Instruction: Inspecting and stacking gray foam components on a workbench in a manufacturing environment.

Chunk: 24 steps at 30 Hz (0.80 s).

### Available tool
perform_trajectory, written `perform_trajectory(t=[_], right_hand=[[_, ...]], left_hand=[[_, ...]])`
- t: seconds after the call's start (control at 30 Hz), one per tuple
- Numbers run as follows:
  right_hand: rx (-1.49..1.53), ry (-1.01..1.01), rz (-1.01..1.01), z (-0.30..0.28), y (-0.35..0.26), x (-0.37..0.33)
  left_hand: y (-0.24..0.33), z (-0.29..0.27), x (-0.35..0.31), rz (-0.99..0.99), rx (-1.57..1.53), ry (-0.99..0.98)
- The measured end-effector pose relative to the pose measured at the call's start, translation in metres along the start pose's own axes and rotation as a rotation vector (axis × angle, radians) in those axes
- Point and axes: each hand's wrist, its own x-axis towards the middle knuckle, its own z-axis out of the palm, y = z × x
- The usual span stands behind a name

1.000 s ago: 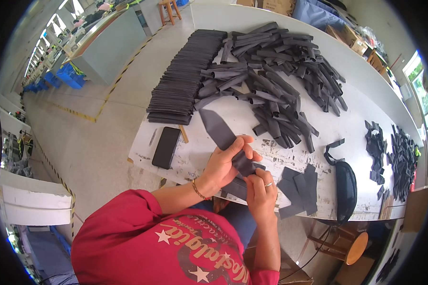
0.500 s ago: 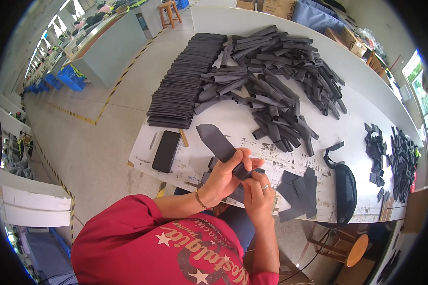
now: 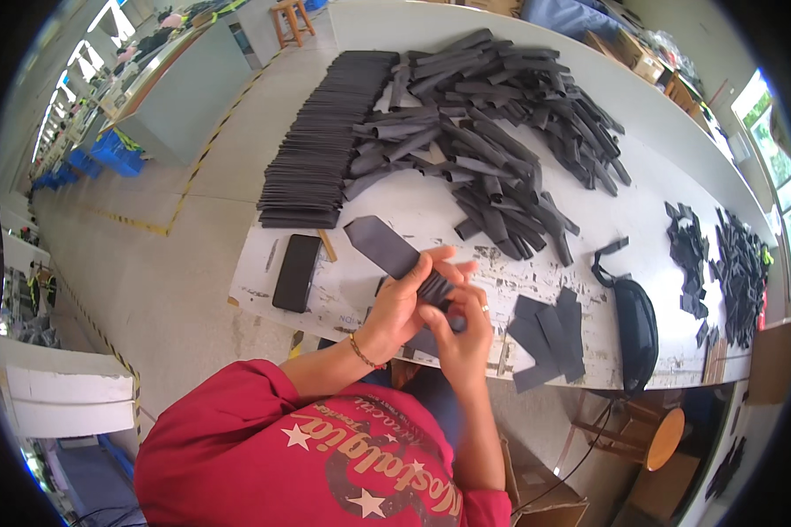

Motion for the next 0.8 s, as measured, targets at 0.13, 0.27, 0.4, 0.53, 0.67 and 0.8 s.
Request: perform_trajectory(t=[0.13, 0.27, 0.4, 0.53, 0.67, 0.8], right_hand=[[0.168, 0.229, -0.001, 0.006, 0.007, -0.006], [0.337, 0.222, 0.058, -0.003, -0.003, -0.011], [0.606, 0.135, 0.297, -0.001, -0.005, -0.004], [0.212, 0.333, -0.039, -0.006, 0.004, -0.009], [0.0, 0.306, -0.108, -0.016, 0.007, -0.011], [0.044, 0.303, -0.082, -0.017, 0.014, -0.014]], left_hand=[[0.013, -0.002, 0.012, 0.109, 0.032, -0.012], [0.014, -0.004, 0.014, 0.147, 0.045, -0.194], [0.007, -0.005, 0.01, 0.055, 0.036, -0.211], [0.024, -0.003, 0.009, 0.024, 0.012, 0.069], [0.035, -0.035, 0.011, 0.148, 0.234, 0.203], [0.03, -0.035, 0.011, 0.088, -0.034, 0.128]])
